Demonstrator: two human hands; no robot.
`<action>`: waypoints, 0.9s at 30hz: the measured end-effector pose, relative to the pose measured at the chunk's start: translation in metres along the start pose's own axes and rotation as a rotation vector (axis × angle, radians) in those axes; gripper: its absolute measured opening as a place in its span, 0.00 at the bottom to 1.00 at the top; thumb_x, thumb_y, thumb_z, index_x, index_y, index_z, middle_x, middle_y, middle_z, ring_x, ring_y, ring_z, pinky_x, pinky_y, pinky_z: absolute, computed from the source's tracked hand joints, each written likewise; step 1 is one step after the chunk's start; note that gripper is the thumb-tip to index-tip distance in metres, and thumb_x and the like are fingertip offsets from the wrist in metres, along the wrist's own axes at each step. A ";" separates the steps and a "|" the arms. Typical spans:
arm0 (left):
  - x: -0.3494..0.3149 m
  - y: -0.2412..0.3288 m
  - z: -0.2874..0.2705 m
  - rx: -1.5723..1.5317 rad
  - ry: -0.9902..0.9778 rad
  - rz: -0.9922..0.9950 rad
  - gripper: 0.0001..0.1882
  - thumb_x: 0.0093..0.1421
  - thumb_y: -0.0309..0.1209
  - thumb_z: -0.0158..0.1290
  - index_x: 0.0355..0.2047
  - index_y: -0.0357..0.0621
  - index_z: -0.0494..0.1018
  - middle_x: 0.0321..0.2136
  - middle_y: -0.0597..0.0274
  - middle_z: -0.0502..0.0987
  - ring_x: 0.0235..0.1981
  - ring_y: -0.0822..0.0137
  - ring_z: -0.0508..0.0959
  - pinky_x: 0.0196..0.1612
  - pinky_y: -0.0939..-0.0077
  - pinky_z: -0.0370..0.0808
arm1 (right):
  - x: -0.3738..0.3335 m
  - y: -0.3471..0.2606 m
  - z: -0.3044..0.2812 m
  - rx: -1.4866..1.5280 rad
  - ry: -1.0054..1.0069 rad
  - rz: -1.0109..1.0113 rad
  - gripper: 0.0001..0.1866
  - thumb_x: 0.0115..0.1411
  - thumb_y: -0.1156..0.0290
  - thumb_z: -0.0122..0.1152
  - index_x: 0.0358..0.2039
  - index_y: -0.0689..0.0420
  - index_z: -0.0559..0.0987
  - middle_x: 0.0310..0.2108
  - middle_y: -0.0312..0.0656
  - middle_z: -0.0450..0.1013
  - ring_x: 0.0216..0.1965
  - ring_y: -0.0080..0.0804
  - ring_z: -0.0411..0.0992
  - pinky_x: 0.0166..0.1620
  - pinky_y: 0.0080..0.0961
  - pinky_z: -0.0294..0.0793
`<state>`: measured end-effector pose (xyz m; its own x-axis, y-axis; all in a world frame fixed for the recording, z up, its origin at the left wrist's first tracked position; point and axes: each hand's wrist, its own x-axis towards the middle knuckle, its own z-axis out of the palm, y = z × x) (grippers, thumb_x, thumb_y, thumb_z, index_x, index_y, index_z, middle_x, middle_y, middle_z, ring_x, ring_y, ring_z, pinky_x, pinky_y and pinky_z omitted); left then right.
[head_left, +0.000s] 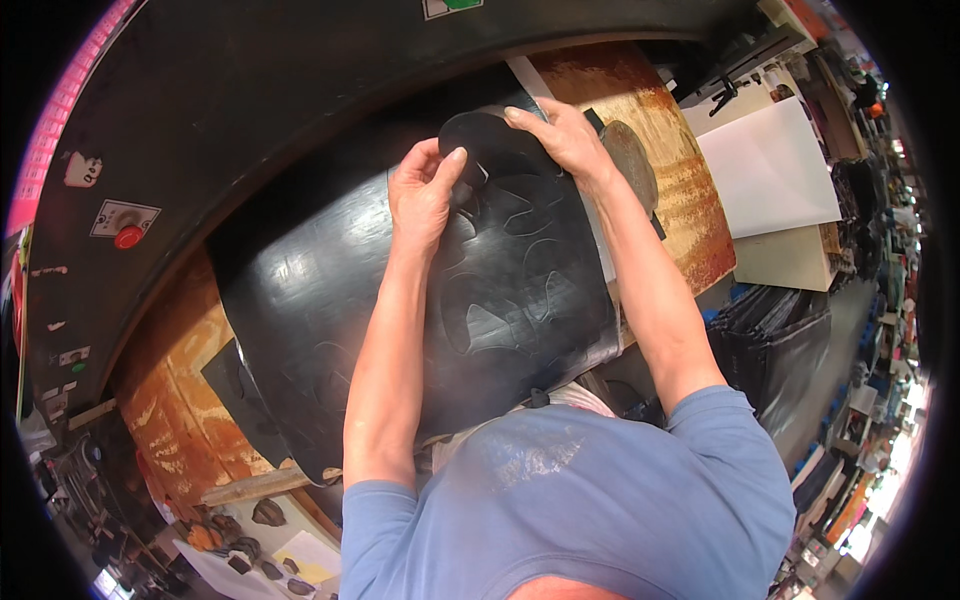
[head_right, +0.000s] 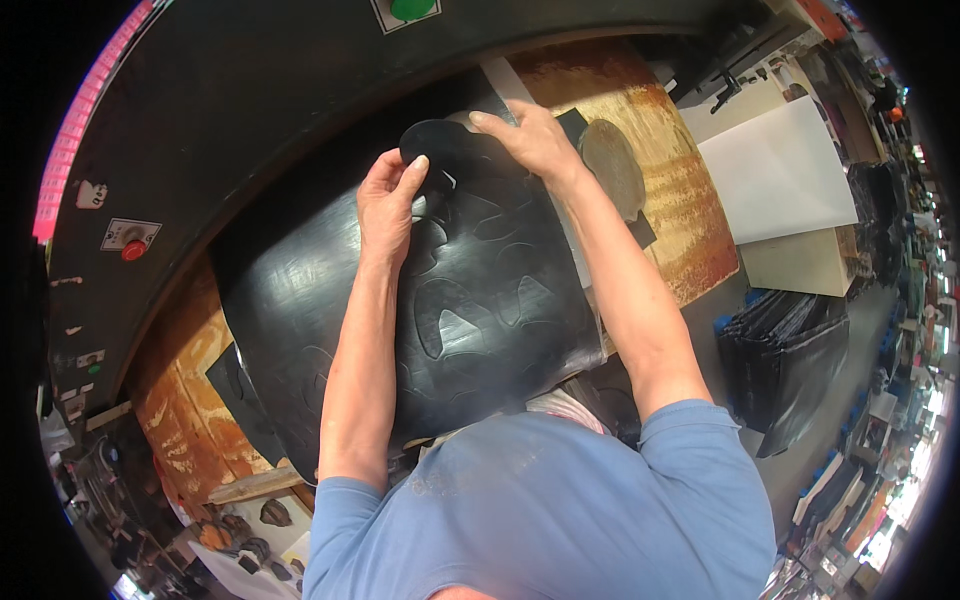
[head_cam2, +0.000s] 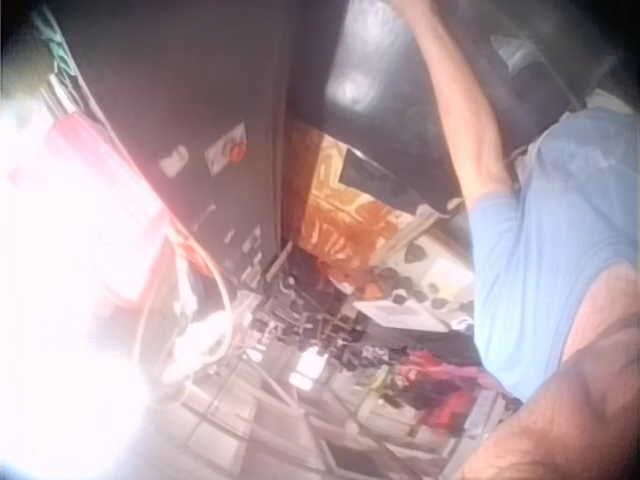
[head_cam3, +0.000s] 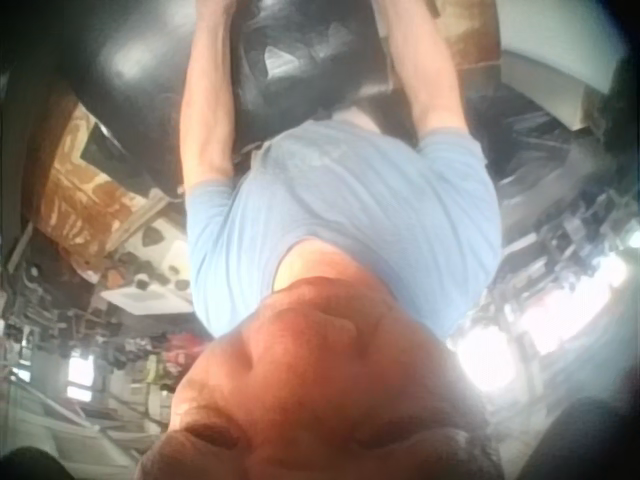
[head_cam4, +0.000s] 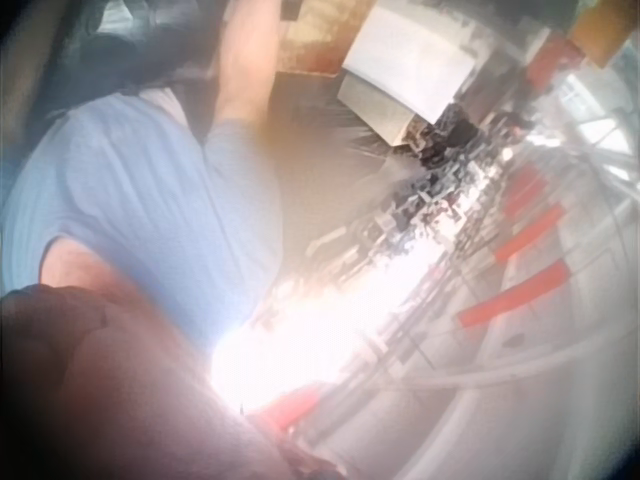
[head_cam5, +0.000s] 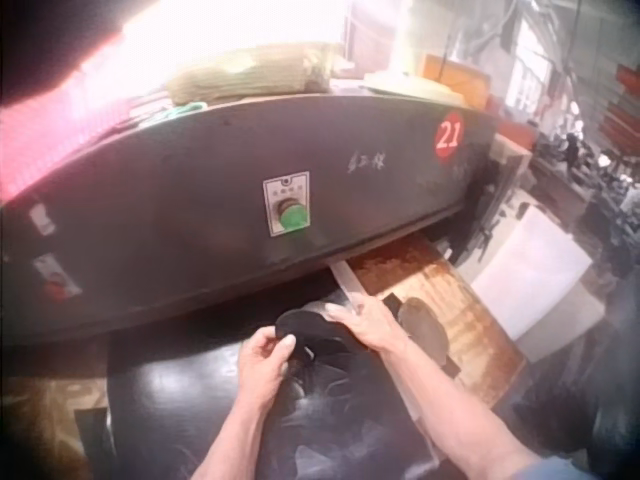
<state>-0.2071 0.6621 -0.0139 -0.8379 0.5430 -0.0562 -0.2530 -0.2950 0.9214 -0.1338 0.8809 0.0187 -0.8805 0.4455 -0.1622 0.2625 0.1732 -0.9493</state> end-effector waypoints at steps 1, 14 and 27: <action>0.000 -0.003 -0.002 -0.023 -0.008 0.007 0.11 0.69 0.26 0.64 0.50 0.41 0.81 0.43 0.65 0.85 0.44 0.76 0.82 0.53 0.78 0.78 | -0.009 -0.004 -0.001 -0.085 0.132 -0.167 0.23 0.66 0.54 0.71 0.51 0.60 0.86 0.43 0.41 0.85 0.44 0.29 0.81 0.52 0.29 0.79; -0.006 -0.006 -0.005 0.000 -0.131 0.039 0.16 0.71 0.24 0.61 0.57 0.40 0.78 0.47 0.66 0.85 0.48 0.76 0.82 0.54 0.81 0.77 | -0.089 -0.005 0.016 -0.221 0.162 -0.565 0.09 0.66 0.70 0.72 0.35 0.64 0.84 0.26 0.41 0.78 0.28 0.28 0.76 0.33 0.26 0.73; -0.016 -0.011 -0.011 -0.179 -0.249 0.017 0.09 0.67 0.24 0.65 0.47 0.43 0.84 0.43 0.65 0.86 0.46 0.73 0.82 0.55 0.73 0.78 | -0.086 0.005 0.008 0.186 0.023 -0.273 0.12 0.71 0.64 0.69 0.41 0.61 0.85 0.33 0.31 0.81 0.36 0.15 0.75 0.42 0.18 0.75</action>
<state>-0.1966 0.6479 -0.0272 -0.7039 0.7063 0.0755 -0.3393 -0.4277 0.8379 -0.0597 0.8359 0.0256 -0.8987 0.4249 0.1088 -0.0601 0.1265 -0.9901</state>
